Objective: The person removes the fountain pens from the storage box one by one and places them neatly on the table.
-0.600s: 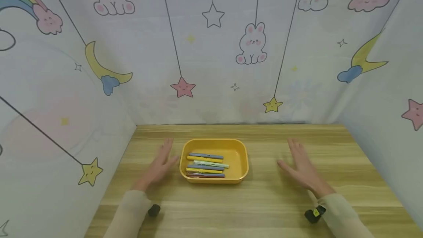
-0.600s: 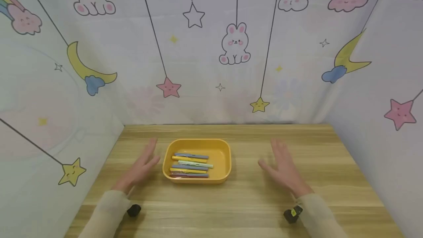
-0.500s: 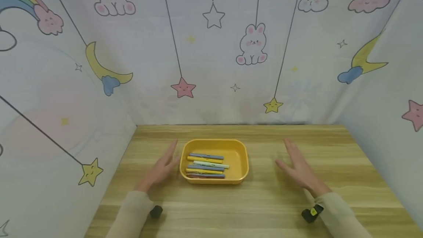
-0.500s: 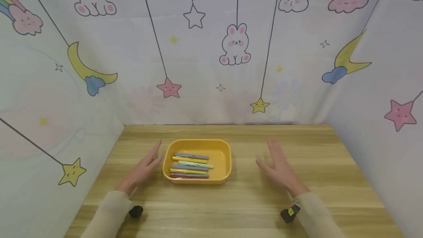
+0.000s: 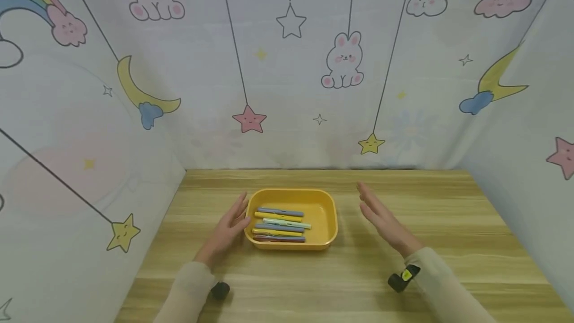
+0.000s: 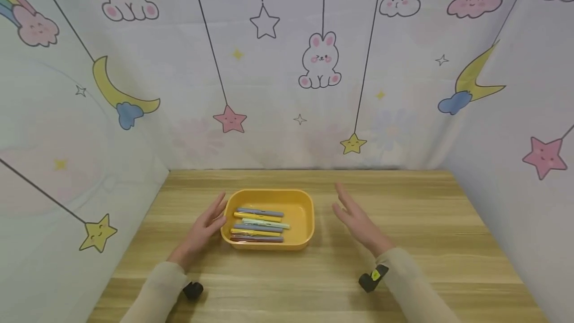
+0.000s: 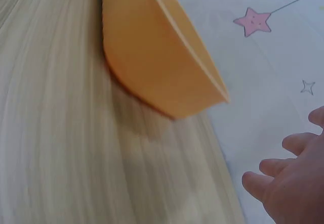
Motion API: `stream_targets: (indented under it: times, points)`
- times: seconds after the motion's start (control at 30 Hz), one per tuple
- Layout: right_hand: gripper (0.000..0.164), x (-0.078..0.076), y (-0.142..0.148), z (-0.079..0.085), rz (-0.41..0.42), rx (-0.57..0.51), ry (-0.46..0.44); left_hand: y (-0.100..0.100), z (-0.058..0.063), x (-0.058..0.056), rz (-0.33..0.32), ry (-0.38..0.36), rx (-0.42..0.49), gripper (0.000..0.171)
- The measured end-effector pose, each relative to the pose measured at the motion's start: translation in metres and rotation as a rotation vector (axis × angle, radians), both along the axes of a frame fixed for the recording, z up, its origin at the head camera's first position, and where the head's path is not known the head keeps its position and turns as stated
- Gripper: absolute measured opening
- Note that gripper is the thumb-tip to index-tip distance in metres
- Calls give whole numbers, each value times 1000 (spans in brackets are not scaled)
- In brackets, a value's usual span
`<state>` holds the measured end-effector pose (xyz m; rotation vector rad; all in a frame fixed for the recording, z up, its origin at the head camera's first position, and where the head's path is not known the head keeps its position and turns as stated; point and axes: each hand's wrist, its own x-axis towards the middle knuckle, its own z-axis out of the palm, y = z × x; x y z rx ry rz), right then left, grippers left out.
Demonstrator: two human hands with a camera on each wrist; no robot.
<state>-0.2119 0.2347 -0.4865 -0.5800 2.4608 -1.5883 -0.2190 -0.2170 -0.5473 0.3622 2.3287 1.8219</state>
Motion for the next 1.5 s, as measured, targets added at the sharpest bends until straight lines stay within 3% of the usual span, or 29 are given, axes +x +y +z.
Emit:
stream_targets:
  times: [0.23, 0.4, 0.73, 1.07, 1.5]
  points:
    - [63, -13, -30, 9, 143, -237, -50, -1, -4, 1, 6, -63, 116, 68]
    - [63, -21, -52, 12, 183, -264, -55, -1, -4, 4, 17, -102, 189, 61]
    - [60, -37, -83, 8, 278, -352, -155, -4, -9, 6, 17, -103, 159, 61]
    - [68, -53, -101, 1, 273, -304, -261, -7, -15, 5, 19, -103, 154, 65]
    - [62, -68, -117, -5, 271, -229, -291, -5, -15, 6, 28, -101, 156, 67]
